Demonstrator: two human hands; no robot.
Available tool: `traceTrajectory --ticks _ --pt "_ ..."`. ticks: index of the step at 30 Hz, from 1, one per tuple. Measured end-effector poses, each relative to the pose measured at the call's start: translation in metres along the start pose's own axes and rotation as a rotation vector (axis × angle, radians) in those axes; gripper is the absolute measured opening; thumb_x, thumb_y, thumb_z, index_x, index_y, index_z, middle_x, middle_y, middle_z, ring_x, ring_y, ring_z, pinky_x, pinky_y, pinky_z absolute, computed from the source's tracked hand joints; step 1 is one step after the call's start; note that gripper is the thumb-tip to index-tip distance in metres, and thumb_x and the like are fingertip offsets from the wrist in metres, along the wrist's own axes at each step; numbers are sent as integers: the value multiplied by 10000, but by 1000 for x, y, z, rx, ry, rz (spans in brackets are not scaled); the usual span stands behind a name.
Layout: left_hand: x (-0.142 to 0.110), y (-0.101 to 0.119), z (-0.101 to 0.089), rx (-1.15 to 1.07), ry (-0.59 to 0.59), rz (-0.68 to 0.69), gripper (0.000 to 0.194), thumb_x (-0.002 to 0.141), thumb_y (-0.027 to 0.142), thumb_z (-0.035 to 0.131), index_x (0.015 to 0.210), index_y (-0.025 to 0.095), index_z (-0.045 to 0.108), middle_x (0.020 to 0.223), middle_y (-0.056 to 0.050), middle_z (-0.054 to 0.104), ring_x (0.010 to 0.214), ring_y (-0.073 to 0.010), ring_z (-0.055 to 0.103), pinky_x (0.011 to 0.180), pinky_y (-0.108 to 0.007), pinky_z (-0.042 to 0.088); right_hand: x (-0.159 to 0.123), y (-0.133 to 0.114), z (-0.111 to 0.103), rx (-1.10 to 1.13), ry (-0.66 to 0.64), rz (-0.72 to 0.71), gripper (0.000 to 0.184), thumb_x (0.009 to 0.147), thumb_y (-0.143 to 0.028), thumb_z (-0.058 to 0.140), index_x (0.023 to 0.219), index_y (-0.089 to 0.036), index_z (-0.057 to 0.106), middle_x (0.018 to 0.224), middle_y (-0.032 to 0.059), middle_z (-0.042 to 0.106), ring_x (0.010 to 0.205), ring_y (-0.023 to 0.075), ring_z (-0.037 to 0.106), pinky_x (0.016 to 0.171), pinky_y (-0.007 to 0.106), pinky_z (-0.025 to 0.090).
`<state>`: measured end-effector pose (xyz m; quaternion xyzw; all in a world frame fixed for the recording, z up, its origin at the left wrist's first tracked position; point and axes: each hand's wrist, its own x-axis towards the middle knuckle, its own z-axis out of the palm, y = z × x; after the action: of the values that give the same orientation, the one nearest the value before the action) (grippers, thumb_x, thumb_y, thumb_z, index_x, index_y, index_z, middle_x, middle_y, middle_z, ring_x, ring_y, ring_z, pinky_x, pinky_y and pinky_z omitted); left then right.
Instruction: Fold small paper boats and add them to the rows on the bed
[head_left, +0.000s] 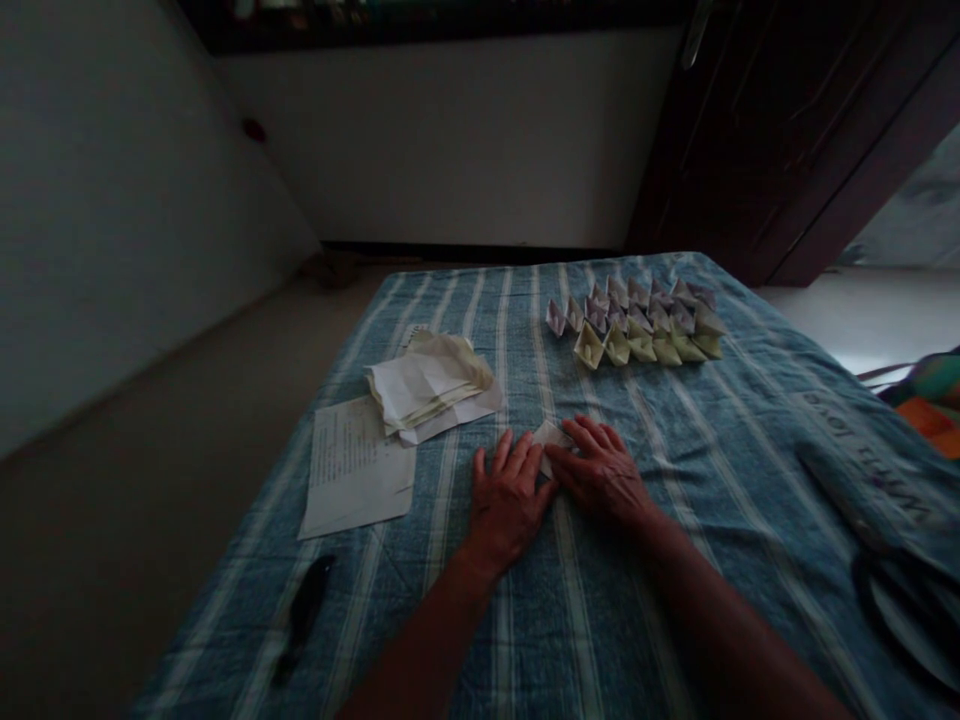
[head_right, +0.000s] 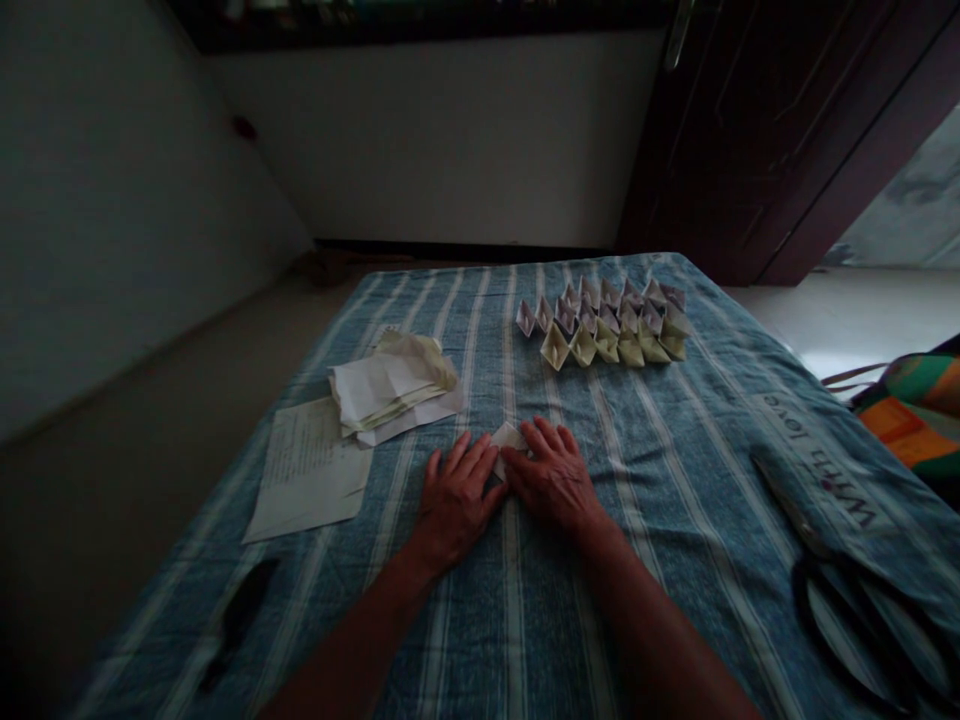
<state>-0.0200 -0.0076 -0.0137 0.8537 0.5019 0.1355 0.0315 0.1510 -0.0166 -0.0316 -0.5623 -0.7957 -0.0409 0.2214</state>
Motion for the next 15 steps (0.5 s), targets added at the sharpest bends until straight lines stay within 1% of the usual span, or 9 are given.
traceTrajectory --ticks 5,12,15 --pt "-2 0 -2 -1 -6 11 406 912 410 512 1279 243 551 1402 -76 534 1337 -314 407 1043 -596 332 -2 2 2 7 2 -17 273 924 -304 527 1152 -302 676 1306 110 559 1272 306 431 1007 503 358" --pt "-2 2 -3 -21 -26 -12 396 918 435 500 1254 238 573 1407 -58 529 1341 -323 398 1045 -614 327 -3 3 1 -2 55 16 242 925 -303 525 1045 -236 724 1227 135 609 1211 308 487 988 486 377" --pt "-2 2 -2 -24 -8 -12 391 917 443 499 1244 243 579 1403 -52 534 1337 -320 404 1044 -612 330 -3 3 0 -19 86 44 223 915 -275 529 985 -212 731 1166 131 638 1171 302 510 969 474 390"
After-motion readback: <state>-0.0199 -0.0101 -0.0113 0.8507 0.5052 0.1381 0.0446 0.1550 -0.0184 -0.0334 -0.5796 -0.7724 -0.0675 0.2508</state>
